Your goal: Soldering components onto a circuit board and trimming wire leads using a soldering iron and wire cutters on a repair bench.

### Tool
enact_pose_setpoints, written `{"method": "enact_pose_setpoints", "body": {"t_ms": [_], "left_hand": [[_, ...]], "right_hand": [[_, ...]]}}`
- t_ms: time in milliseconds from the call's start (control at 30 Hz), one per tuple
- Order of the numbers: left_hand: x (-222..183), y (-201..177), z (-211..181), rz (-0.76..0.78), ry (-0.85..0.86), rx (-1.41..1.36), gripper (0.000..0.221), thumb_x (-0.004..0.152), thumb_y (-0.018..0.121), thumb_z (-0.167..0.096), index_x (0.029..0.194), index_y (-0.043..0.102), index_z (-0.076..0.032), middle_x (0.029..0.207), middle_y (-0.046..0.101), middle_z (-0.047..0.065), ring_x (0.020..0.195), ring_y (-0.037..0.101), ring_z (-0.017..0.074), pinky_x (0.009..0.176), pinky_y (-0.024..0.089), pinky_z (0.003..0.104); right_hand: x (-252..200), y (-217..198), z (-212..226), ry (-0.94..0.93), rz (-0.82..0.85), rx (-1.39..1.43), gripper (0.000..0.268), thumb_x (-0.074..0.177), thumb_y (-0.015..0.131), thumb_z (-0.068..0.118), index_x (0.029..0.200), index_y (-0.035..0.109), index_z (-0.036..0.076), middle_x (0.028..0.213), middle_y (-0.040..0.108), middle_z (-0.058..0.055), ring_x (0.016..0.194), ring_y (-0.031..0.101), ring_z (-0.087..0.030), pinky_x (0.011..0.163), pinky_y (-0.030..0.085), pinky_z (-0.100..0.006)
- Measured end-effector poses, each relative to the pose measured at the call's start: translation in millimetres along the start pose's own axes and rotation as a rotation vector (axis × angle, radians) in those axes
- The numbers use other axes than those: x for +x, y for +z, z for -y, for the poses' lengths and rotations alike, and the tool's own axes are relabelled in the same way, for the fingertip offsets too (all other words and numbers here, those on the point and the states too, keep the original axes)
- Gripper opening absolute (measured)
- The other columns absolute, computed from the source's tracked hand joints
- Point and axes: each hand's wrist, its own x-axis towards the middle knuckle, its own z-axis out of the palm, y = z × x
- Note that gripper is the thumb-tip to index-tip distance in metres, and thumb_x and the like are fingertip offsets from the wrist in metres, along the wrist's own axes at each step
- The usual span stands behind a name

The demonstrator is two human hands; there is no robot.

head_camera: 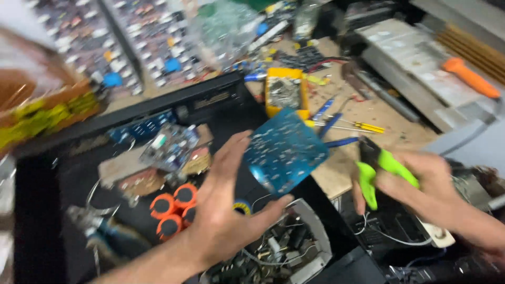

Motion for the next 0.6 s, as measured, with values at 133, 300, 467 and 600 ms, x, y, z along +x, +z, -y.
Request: {"method": "enact_pose_setpoints", "body": {"t_ms": [133,300,467,600], "left_hand": [[-6,-4,0,0.039,0.190,-0.094,0.088,0.094,0.088,-0.020,0.155,0.028,0.004,0.158,0.041,0.031,0.153,0.047,0.0454,0.133,0.048,0.059],[-7,-3,-4,-0.050,0.309,-0.050,0.079,0.095,0.088,-0.016,0.148,0.035,0.012,0.148,0.049,0.037,0.141,0.059,0.0507,0.122,0.057,0.057],[-14,-4,2,0.019,0.315,-0.024,0.085,0.102,0.085,-0.020,0.158,0.025,0.005,0.158,0.040,0.032,0.151,0.051,0.0497,0.128,0.055,0.060],[-14,-6,-2,0.014,0.406,0.107,0.078,0.105,0.082,-0.022,0.151,0.029,0.011,0.151,0.044,0.038,0.144,0.055,0.0542,0.120,0.059,0.064]], "right_hand": [[-9,7,21,0.105,0.307,0.385,0.024,0.101,0.061,0.021,0.095,0.072,0.000,0.100,0.087,-0.023,0.084,0.090,-0.033,0.069,0.075,-0.044],[-7,29,38,0.570,0.374,0.446,0.036,0.096,0.062,0.027,0.095,0.080,-0.005,0.090,0.095,-0.022,0.082,0.090,-0.028,0.077,0.069,-0.040],[-21,35,4,0.663,0.265,0.744,0.032,0.097,0.059,0.012,0.104,0.071,-0.016,0.085,0.079,-0.034,0.078,0.083,-0.047,0.067,0.070,-0.050],[-19,36,7,0.561,0.300,0.817,0.038,0.101,0.053,0.013,0.102,0.069,-0.022,0.089,0.077,-0.040,0.074,0.080,-0.050,0.063,0.068,-0.043]]}}
